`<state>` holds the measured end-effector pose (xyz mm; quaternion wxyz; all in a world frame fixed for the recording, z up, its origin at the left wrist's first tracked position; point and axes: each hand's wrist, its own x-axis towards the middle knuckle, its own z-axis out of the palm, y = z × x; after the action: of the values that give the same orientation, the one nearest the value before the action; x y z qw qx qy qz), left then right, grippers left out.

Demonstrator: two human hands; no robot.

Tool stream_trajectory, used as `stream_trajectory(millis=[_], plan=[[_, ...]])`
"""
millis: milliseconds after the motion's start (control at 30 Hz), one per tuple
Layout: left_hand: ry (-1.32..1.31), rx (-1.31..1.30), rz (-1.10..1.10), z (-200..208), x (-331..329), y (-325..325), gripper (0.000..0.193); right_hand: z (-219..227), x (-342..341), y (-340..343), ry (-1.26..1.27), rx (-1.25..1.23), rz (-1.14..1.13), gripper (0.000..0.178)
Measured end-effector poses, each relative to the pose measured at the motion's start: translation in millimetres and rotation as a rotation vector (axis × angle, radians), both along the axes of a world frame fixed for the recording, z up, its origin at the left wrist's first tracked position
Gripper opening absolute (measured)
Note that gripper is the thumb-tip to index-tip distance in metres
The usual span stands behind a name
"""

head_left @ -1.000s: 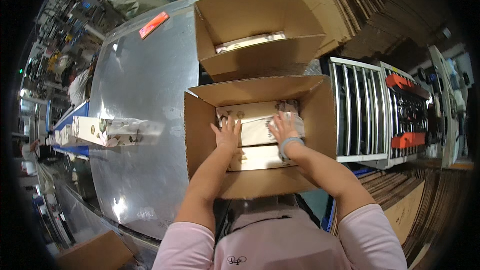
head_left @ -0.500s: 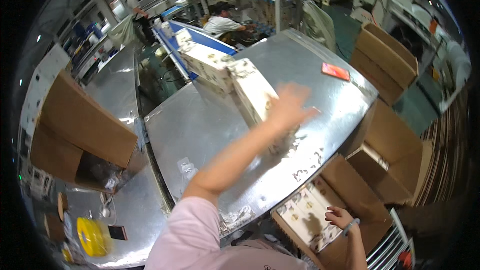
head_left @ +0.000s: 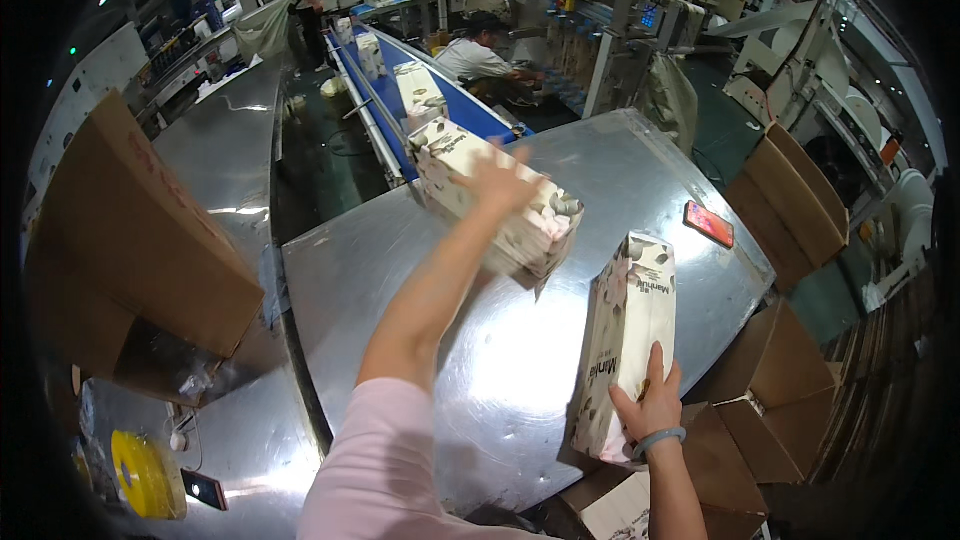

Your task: The person places stacks of packaged goods into cardboard boxes by hand and then slides the boxes through a sealing machine.

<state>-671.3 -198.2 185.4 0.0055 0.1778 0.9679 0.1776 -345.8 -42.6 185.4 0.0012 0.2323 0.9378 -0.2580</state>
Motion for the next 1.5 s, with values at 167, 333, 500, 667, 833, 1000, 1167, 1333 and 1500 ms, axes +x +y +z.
stream_trajectory(millis=[167,333,500,667,833,1000,1167,1333,1500], plan=[[0.028,-0.044,-0.124,-14,16,17,0.071,-18,-26,34,0.128,0.045,-0.016,0.092],[0.013,0.158,-0.701,-14,185,9,0.056,12,-13,-11,-0.201,0.184,0.083,0.089],[-0.331,0.259,-0.894,4,152,-29,0.077,40,52,-34,-0.349,-0.102,0.148,0.085],[0.23,-0.143,-0.005,27,-54,-29,0.068,-16,46,-13,0.325,-0.637,-0.157,0.077],[0.154,-0.056,-0.148,-33,-67,-51,0.05,-39,30,-8,0.194,-1.196,-0.318,0.064],[0.003,0.07,-0.737,-8,129,-90,0.043,-39,35,7,0.093,-1.373,-0.38,0.061],[-0.901,0.743,-0.173,-32,127,-87,0.052,-39,28,3,-0.021,-1.489,-0.38,0.058],[-1.562,0.992,0.064,-34,145,-78,0.054,-56,53,0,0.029,-1.516,-0.439,0.057],[-1.195,1.251,-0.135,28,186,-95,0.067,-2,102,-13,0.428,-1.183,-0.129,0.047]])
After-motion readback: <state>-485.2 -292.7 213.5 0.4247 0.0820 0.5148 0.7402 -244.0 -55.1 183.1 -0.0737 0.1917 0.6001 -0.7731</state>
